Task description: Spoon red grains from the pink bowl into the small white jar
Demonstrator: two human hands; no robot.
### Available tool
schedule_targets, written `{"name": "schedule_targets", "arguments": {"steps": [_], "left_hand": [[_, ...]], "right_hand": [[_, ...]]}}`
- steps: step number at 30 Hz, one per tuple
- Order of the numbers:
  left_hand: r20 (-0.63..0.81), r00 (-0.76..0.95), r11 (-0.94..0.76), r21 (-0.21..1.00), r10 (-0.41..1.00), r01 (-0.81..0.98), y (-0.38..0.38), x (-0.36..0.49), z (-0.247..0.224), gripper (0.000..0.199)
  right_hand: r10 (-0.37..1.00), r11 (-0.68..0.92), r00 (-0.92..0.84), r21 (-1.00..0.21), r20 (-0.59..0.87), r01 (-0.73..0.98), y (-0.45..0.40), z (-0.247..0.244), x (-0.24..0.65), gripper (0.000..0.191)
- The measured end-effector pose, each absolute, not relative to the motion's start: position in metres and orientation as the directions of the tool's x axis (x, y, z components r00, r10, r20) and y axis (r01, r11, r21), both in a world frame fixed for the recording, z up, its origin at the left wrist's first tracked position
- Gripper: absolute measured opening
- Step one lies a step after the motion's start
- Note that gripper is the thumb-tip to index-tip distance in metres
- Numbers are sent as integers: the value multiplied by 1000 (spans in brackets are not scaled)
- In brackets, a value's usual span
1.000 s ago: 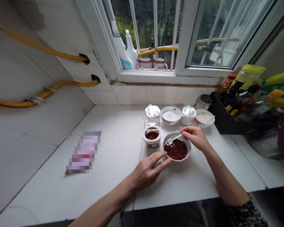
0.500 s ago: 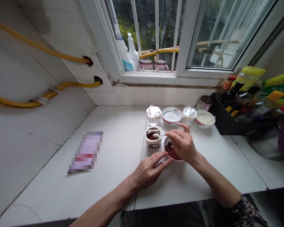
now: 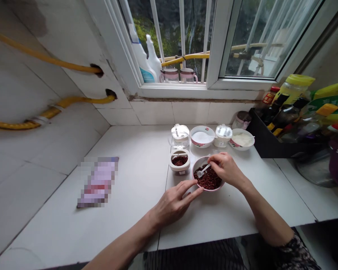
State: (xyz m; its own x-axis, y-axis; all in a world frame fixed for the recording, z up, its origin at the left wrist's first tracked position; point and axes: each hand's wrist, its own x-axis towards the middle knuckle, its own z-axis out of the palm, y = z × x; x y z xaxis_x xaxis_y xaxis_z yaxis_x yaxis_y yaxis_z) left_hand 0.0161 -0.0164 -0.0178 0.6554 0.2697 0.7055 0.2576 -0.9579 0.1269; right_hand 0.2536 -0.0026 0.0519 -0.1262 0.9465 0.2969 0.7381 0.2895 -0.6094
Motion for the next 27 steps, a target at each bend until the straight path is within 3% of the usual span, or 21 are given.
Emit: {"name": "schedule_targets", "arguments": {"steps": [5, 13, 20, 27], "left_hand": [[704, 657, -958, 128, 271, 258, -17, 16, -18, 47], [702, 659, -958, 127, 270, 257, -16, 15, -20, 47], [697, 660, -954, 130, 282, 270, -17, 15, -20, 49], [699, 659, -955, 128, 278, 266, -17, 16, -20, 48]], "right_hand": [[961, 226, -51, -670, 271, 707, -3, 53, 254, 19], [990, 116, 12, -846, 143, 520, 0, 53, 265, 19], [968, 204, -28, -714, 250, 670, 1, 53, 263, 21], [963, 218, -35, -697, 267, 684, 1, 50, 263, 21]]}}
